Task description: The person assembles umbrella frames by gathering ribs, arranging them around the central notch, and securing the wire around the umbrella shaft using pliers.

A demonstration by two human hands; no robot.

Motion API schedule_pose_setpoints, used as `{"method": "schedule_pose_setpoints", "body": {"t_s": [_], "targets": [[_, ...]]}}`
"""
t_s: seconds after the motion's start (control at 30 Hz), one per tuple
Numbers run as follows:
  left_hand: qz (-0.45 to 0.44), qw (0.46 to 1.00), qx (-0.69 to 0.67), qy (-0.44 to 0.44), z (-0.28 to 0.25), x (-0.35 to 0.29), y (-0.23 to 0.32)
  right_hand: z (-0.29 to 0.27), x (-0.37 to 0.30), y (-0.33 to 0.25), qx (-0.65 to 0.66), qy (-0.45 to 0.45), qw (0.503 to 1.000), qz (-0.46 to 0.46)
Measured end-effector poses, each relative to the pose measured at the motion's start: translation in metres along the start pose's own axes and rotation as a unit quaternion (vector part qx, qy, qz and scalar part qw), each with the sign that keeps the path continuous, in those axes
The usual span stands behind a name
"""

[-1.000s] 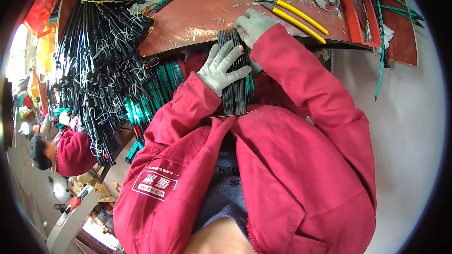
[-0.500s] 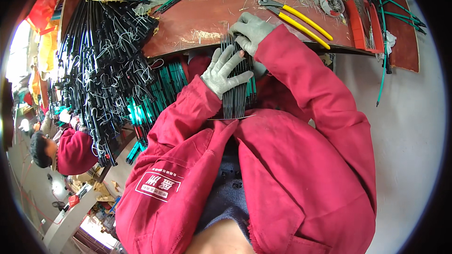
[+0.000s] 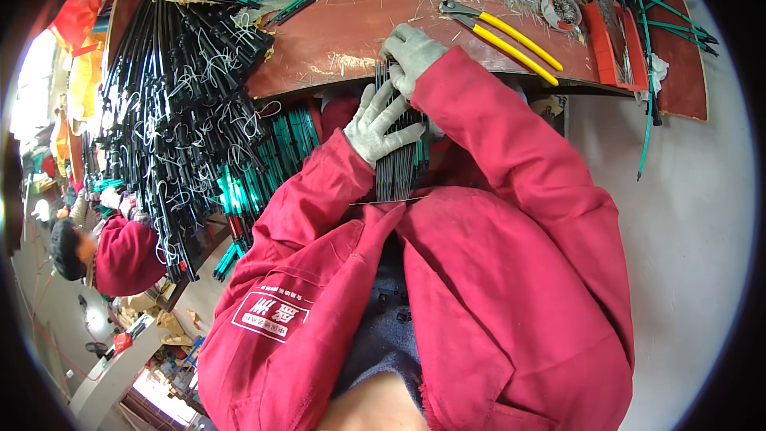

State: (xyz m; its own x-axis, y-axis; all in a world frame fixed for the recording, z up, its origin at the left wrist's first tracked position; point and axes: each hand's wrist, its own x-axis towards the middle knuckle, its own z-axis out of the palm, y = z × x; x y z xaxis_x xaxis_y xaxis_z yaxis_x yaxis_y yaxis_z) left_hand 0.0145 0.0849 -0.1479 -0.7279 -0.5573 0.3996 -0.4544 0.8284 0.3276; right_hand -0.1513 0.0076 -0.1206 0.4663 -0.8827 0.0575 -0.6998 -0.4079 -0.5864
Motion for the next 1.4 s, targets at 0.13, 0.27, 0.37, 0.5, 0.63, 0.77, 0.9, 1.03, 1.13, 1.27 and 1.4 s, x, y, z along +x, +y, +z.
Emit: {"method": "schedule_pose_setpoints", "body": {"t_s": [0.13, 0.27, 0.37, 0.5, 0.63, 0.77, 0.9, 1.03, 1.13, 1.27, 1.4], "targets": [[0.012, 1.0, -0.004, 0.015, 0.004, -0.01, -0.007, -0.023, -0.015, 0.011, -0.056, 0.034, 0.997, 0.034], [0.017, 0.999, -0.045, 0.013, -0.001, -0.006, -0.008, -0.029, -0.024, 0.032, -0.094, -0.013, 0.995, 0.036], [0.022, 0.999, -0.027, -0.024, -0.005, 0.0, -0.003, -0.022, -0.032, 0.024, -0.077, 0.033, 0.996, -0.007], [0.005, 0.992, -0.121, -0.018, -0.011, 0.004, -0.019, -0.056, -0.061, -0.006, 0.062, 0.109, 0.992, -0.021], [-0.302, 0.811, -0.437, 0.244, -0.06, 0.031, 0.006, -0.113, -0.113, -0.065, 0.419, -0.432, 0.777, 0.184], [-0.374, 0.607, -0.659, 0.24, -0.067, 0.07, 0.014, -0.043, -0.107, -0.062, 0.525, -0.139, 0.826, 0.15], [-0.251, 0.91, -0.218, 0.246, -0.054, 0.083, 0.027, -0.041, -0.016, -0.082, 0.868, 0.147, 0.456, 0.128], [-0.182, 0.953, -0.004, 0.241, -0.065, 0.077, 0.03, -0.059, 0.015, -0.045, 0.832, 0.169, 0.518, 0.109], [-0.229, 0.951, -0.029, 0.205, -0.111, 0.052, 0.027, -0.095, 0.029, -0.014, 0.802, 0.063, 0.589, 0.076], [-0.271, 0.936, 0.123, 0.19, -0.187, -0.005, 0.002, -0.095, 0.042, -0.012, 0.528, 0.172, 0.821, 0.131], [-0.451, 0.772, 0.352, 0.275, -0.255, -0.067, -0.063, -0.079, 0.044, 0.027, 0.457, 0.155, 0.868, 0.113]]}}
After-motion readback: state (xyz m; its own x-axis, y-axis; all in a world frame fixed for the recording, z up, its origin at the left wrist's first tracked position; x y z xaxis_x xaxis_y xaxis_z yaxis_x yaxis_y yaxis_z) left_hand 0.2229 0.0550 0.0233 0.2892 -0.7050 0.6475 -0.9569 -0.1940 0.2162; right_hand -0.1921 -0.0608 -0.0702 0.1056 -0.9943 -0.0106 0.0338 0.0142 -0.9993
